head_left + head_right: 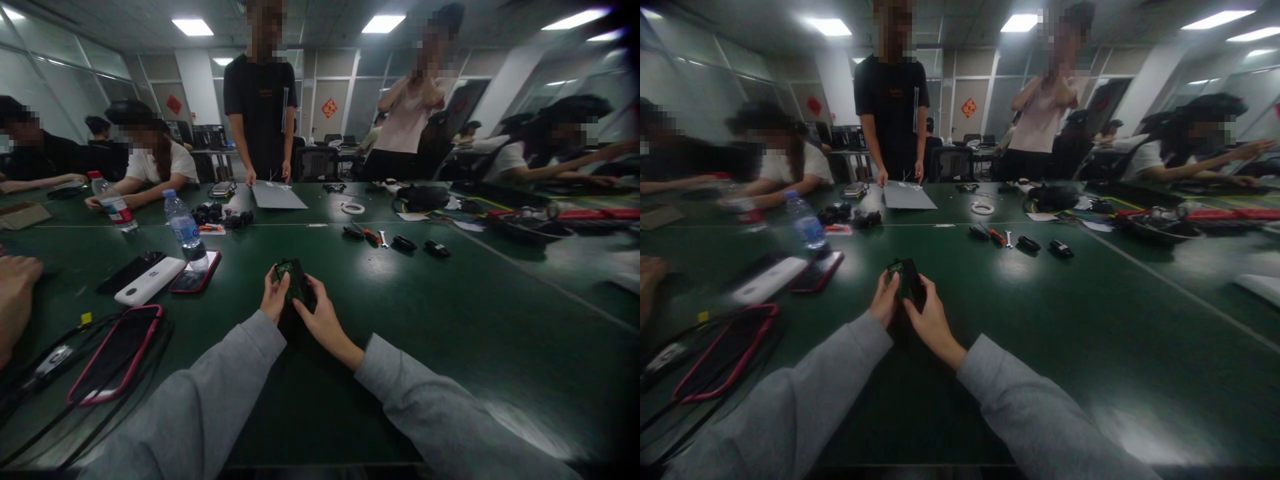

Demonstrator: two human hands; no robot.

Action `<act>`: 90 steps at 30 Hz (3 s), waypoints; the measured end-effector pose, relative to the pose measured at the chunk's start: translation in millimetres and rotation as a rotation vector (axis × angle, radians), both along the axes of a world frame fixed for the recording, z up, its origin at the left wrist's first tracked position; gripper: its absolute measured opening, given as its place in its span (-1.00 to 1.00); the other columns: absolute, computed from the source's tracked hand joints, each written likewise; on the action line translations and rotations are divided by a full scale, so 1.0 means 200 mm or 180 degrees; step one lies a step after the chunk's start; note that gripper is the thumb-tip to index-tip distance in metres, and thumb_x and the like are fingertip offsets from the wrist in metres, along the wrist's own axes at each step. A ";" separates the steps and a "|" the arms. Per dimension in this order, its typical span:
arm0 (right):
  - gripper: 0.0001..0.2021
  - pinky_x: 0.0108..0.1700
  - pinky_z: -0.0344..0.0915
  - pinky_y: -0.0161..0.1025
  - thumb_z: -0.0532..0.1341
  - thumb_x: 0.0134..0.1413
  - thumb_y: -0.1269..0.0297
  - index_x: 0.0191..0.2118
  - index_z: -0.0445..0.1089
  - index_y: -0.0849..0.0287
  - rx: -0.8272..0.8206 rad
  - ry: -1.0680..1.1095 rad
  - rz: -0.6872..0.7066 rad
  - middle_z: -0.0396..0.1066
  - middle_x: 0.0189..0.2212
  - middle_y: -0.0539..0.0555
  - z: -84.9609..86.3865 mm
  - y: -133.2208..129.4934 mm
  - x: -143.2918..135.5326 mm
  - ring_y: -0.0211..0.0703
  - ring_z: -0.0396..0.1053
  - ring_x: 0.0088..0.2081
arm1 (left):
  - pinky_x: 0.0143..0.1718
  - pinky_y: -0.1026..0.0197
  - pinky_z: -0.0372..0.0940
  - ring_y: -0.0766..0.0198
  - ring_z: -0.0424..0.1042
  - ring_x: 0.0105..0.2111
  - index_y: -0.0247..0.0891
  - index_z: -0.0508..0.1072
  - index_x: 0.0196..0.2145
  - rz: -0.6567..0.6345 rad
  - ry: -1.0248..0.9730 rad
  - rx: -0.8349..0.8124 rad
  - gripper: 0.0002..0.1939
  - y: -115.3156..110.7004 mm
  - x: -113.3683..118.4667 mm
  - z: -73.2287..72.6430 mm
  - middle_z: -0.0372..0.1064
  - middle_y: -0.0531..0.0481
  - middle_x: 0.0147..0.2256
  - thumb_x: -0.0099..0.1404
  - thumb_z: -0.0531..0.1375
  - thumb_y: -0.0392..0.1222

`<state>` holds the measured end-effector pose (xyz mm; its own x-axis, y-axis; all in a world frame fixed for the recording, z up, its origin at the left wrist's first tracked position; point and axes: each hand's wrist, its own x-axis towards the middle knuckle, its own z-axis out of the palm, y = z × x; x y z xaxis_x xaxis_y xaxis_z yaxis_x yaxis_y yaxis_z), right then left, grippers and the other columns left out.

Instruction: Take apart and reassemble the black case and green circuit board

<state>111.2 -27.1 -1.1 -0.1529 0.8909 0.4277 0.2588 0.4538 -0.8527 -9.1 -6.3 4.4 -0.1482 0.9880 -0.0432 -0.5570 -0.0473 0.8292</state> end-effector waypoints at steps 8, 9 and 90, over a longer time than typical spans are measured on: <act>-0.47 0.06 0.19 0.05 0.13 0.02 0.34 0.14 0.03 0.19 0.0694 -0.0840 -0.0623 0.16 -0.04 0.22 -0.01 0.01 0.02 0.02 0.17 0.01 | -0.13 0.21 0.29 0.30 0.43 -0.25 -0.21 0.22 -0.04 -0.0220 -0.0289 -0.0186 -0.45 0.03 0.01 -0.05 0.40 -0.05 -0.21 0.04 0.31 -0.09; -0.47 0.03 0.22 0.05 0.14 0.00 0.35 0.13 0.05 0.18 0.0689 -0.0927 -0.0525 0.17 -0.07 0.21 -0.01 0.01 0.02 0.01 0.19 -0.02 | -0.11 0.20 0.29 0.29 0.43 -0.25 -0.24 0.27 -0.10 -0.0238 -0.0332 -0.0228 -0.51 0.03 0.01 -0.05 0.41 -0.07 -0.23 0.04 0.31 -0.11; -0.58 -0.01 0.25 -0.15 0.07 0.15 0.04 0.04 0.08 0.14 -0.0656 0.0412 0.0312 0.25 -0.09 0.12 -0.03 0.04 0.02 -0.14 0.27 -0.06 | -0.23 0.27 0.27 0.32 0.43 -0.33 -0.23 0.40 -0.22 -0.0466 -0.0554 -0.0694 -0.70 0.05 -0.02 -0.05 0.44 -0.03 -0.33 0.11 0.25 -0.05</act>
